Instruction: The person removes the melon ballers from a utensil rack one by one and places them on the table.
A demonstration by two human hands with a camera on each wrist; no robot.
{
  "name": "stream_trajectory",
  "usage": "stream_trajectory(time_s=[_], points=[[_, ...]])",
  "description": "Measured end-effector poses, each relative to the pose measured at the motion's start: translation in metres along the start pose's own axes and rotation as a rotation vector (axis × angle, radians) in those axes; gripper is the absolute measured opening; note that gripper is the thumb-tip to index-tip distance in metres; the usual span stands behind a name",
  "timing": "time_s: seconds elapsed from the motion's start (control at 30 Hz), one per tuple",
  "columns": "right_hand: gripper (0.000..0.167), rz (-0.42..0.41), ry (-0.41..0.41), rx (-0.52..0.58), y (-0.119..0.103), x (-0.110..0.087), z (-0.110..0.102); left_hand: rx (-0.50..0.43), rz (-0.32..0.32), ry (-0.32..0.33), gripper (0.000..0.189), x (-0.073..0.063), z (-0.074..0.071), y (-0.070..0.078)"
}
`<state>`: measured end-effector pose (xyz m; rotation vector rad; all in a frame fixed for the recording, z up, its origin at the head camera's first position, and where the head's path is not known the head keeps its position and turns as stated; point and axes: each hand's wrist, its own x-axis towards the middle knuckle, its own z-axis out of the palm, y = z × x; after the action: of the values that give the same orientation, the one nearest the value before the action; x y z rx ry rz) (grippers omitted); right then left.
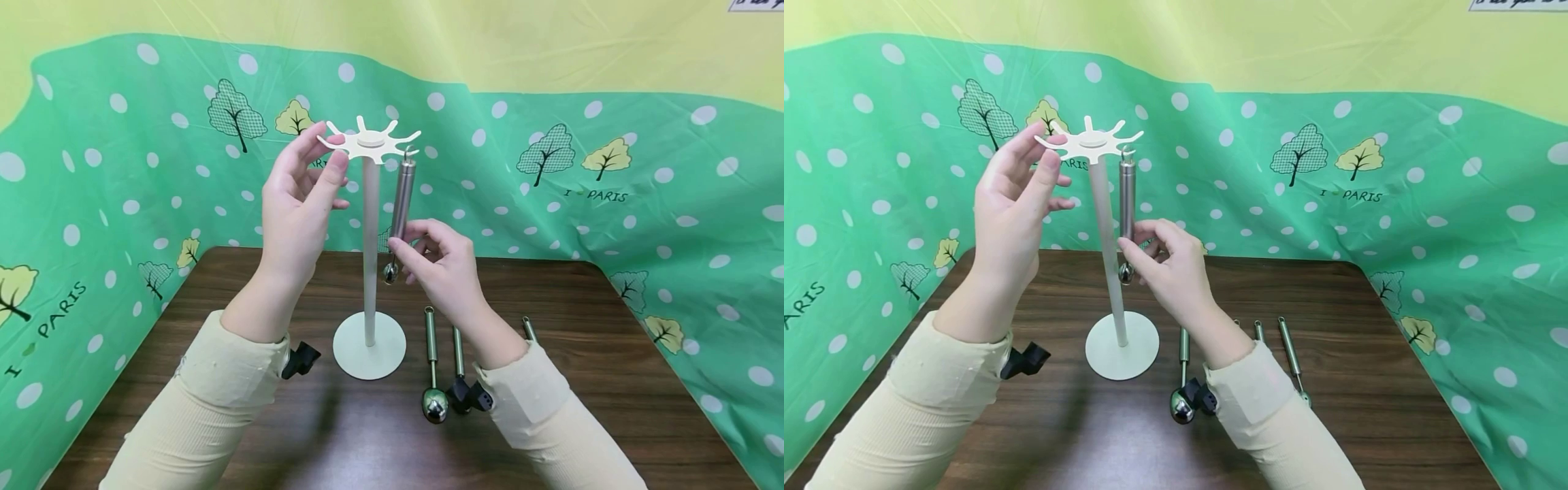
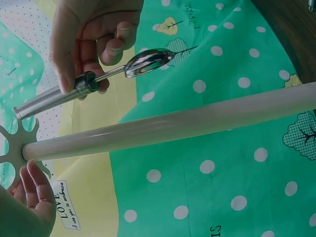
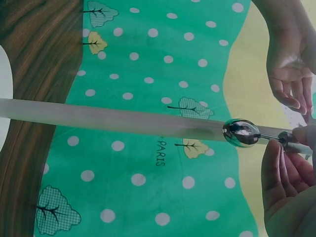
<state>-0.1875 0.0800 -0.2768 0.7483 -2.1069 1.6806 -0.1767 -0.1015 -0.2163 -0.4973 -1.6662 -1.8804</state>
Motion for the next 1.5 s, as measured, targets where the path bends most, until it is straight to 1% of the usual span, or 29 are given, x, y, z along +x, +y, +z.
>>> stream_trajectory(time_s=[0.17, 0.37, 0.73, 0.97, 1.03, 1.17, 1.33, 1.5], points=[[0.012, -0.027, 0.032, 0.001, -0.004, -0.001, -0.002, 0.0, 0.004, 0.01, 0.045, 0.0, 0.001, 0.001], [0.013, -0.025, 0.067, 0.013, -0.007, -0.005, -0.009, 0.01, 0.021, 0.023, 0.044, -0.001, 0.002, 0.0], [0.013, -0.037, 0.15, 0.032, -0.004, -0.017, -0.031, -0.005, 0.028, 0.047, 0.039, -0.002, 0.002, 0.001], [0.01, -0.022, 0.187, 0.031, 0.001, -0.028, -0.045, -0.015, 0.035, 0.053, 0.037, -0.004, 0.002, 0.0], [0.009, -0.014, 0.194, 0.013, 0.002, -0.031, -0.048, -0.014, 0.035, 0.057, 0.035, -0.004, 0.002, 0.001], [0.01, 0.029, 0.213, -0.026, 0.005, -0.037, -0.052, -0.01, 0.028, 0.064, 0.031, -0.004, 0.001, 0.001], [0.01, 0.084, 0.239, -0.046, 0.008, -0.044, -0.057, -0.001, 0.023, 0.081, 0.029, -0.003, 0.002, 0.001], [0.008, 0.15, 0.268, -0.05, 0.011, -0.052, -0.065, 0.014, 0.037, 0.096, 0.025, -0.003, 0.002, 0.001]])
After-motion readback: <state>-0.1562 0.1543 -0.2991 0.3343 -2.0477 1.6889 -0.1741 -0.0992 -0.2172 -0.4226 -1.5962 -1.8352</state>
